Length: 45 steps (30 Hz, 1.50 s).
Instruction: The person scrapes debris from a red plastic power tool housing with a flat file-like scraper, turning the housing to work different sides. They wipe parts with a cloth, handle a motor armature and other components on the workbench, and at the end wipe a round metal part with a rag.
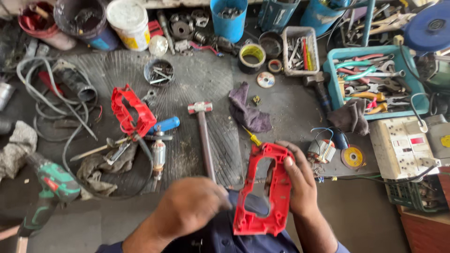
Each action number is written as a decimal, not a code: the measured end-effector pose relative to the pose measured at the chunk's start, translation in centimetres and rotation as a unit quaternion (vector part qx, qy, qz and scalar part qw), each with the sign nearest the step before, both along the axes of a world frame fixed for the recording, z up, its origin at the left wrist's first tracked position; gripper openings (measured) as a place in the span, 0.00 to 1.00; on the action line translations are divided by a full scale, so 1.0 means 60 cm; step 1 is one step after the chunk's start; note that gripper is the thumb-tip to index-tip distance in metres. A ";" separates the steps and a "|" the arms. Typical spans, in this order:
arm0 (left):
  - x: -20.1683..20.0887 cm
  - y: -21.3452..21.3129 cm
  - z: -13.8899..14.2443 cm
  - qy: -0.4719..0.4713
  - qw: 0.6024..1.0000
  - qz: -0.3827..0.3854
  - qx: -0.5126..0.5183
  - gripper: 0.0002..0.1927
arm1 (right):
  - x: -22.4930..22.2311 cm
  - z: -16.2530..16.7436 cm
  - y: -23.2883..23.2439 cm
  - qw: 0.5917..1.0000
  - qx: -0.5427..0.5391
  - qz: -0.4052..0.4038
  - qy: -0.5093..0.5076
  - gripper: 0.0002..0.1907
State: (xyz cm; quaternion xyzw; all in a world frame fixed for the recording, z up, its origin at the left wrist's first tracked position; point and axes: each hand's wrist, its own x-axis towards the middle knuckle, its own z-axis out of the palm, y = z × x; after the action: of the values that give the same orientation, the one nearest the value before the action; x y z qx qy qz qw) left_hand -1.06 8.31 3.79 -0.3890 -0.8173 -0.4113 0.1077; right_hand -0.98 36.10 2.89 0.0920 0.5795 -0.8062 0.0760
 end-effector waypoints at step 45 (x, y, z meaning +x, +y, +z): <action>-0.081 -0.500 0.031 -0.085 0.772 0.625 0.078 0.13 | -0.112 -0.133 -0.327 0.860 0.447 0.079 0.233 0.52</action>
State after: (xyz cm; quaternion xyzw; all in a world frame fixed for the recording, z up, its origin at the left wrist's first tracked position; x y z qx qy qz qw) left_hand -5.92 -21.71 5.68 0.2543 -0.8512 -0.3466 0.3009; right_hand -7.70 16.51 -5.08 -0.1206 0.8839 -0.4495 -0.0470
